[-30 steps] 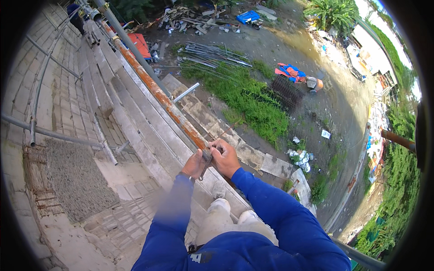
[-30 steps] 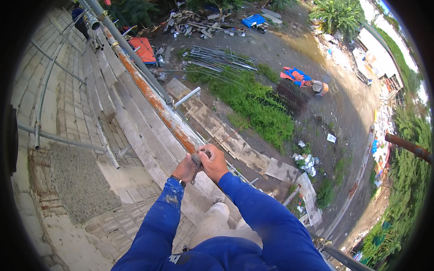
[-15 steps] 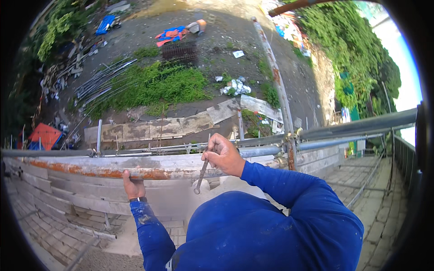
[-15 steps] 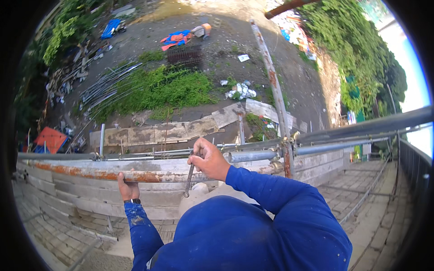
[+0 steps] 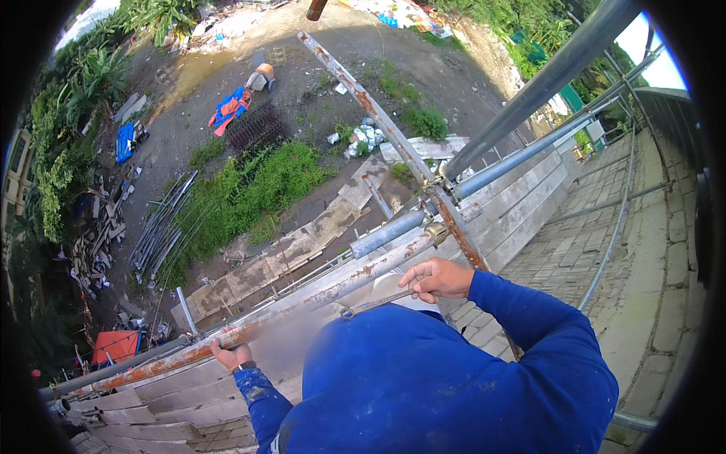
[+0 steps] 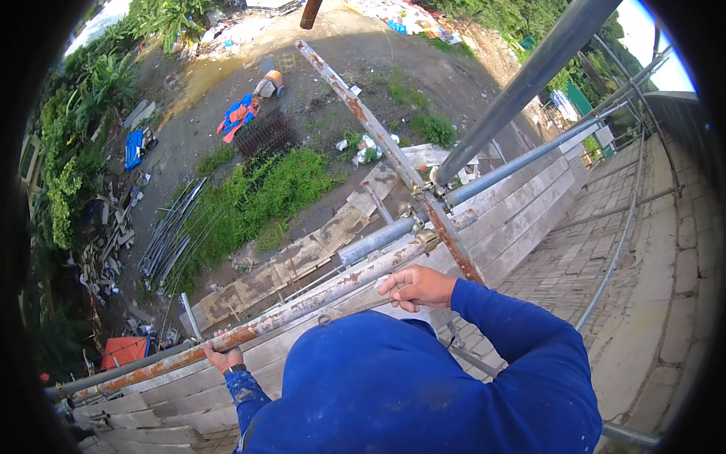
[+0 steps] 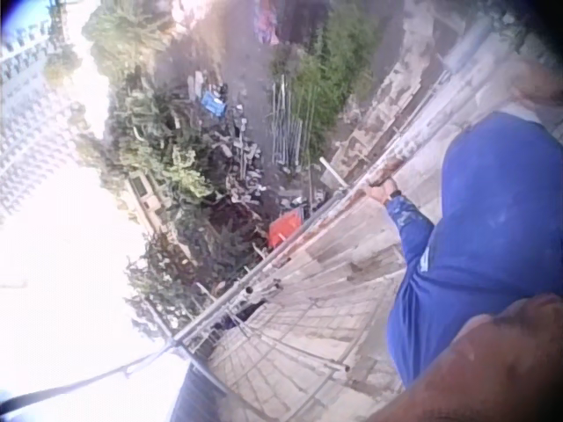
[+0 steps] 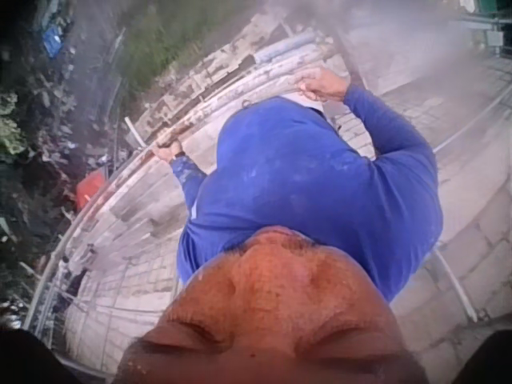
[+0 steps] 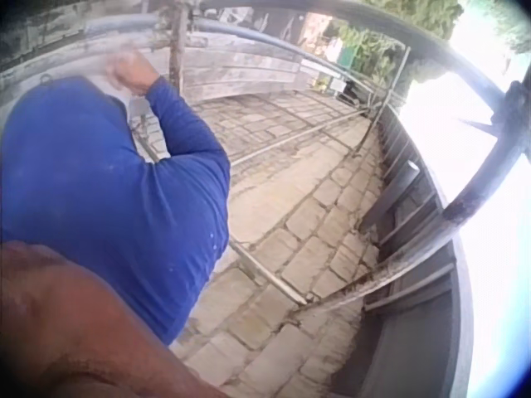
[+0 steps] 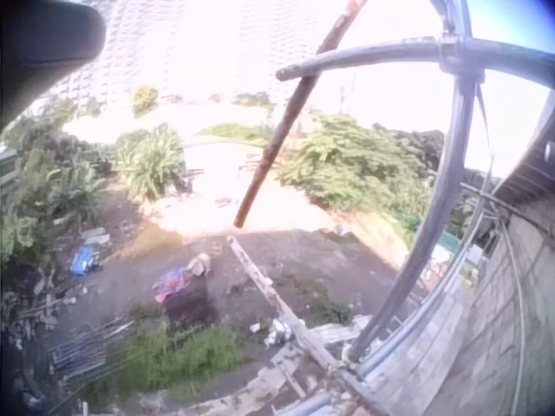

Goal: The person assembles a metal scaffolding structure on an elevated platform. They position horizontal metal poles into vertical supports and secure them using a wrench to tighten the clamps. The person repeats this process for multiple joints, ensuring the structure is stable.

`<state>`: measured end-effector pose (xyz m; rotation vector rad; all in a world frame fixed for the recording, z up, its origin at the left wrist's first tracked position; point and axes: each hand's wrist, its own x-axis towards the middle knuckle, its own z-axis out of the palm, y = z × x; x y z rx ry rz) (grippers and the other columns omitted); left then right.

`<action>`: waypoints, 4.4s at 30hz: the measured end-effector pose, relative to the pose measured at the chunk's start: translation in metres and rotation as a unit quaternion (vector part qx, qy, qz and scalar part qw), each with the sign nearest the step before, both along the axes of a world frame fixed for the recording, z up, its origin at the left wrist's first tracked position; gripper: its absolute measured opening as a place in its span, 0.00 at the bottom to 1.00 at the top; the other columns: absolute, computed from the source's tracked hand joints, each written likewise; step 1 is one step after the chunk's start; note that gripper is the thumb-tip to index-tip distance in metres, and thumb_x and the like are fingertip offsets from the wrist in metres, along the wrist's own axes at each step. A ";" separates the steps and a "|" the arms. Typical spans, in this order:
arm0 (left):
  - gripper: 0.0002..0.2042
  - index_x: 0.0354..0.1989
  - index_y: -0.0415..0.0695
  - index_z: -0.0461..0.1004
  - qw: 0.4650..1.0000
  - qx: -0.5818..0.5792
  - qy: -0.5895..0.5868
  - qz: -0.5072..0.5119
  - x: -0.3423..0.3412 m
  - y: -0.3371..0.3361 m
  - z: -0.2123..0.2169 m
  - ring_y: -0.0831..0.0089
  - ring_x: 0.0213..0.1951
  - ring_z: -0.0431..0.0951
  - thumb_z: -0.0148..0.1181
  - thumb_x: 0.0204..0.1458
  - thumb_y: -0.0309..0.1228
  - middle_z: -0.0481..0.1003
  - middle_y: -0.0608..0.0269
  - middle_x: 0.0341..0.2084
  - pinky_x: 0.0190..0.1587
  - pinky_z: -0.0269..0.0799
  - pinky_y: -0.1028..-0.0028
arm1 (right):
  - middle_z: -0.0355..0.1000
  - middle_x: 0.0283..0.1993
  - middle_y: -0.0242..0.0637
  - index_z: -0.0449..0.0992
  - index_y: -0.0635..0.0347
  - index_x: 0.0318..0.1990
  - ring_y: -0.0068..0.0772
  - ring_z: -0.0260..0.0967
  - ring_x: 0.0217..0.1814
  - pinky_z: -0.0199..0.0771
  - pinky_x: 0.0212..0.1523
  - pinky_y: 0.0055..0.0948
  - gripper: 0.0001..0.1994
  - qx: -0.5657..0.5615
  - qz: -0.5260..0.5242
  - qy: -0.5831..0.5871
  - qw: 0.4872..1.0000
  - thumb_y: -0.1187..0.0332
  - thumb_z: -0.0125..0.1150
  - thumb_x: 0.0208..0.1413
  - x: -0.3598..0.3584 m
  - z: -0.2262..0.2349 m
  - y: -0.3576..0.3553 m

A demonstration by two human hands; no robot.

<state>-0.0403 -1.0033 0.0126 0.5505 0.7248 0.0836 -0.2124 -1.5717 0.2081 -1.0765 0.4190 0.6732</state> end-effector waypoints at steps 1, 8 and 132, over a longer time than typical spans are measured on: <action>0.18 0.46 0.41 0.67 1.000 0.000 0.008 0.008 0.004 -0.002 0.001 0.61 0.46 0.74 0.65 0.55 0.38 0.72 0.58 0.41 0.60 0.71 0.58 | 0.74 0.35 0.37 0.73 0.70 0.57 0.23 0.70 0.26 0.66 0.26 0.25 0.16 0.010 0.020 0.000 1.000 0.78 0.56 0.62 -0.004 0.002 -0.006; 0.13 0.37 0.46 0.66 0.996 0.034 0.060 0.049 0.013 -0.014 0.004 0.66 0.36 0.74 0.63 0.55 0.40 0.71 0.64 0.31 0.47 0.74 0.62 | 0.76 0.31 0.35 0.74 0.70 0.54 0.24 0.72 0.28 0.72 0.37 0.25 0.13 -0.055 0.123 0.000 0.991 0.74 0.56 0.65 -0.054 -0.029 -0.043; 0.12 0.49 0.44 0.75 0.991 -0.088 0.096 -0.040 -0.025 -0.019 -0.025 0.64 0.44 0.80 0.61 0.57 0.29 0.78 0.61 0.42 0.49 0.75 0.56 | 0.79 0.37 0.54 0.82 0.65 0.44 0.54 0.78 0.39 0.75 0.43 0.42 0.18 -0.312 0.441 -0.520 0.661 0.55 0.60 0.65 0.283 -0.140 0.520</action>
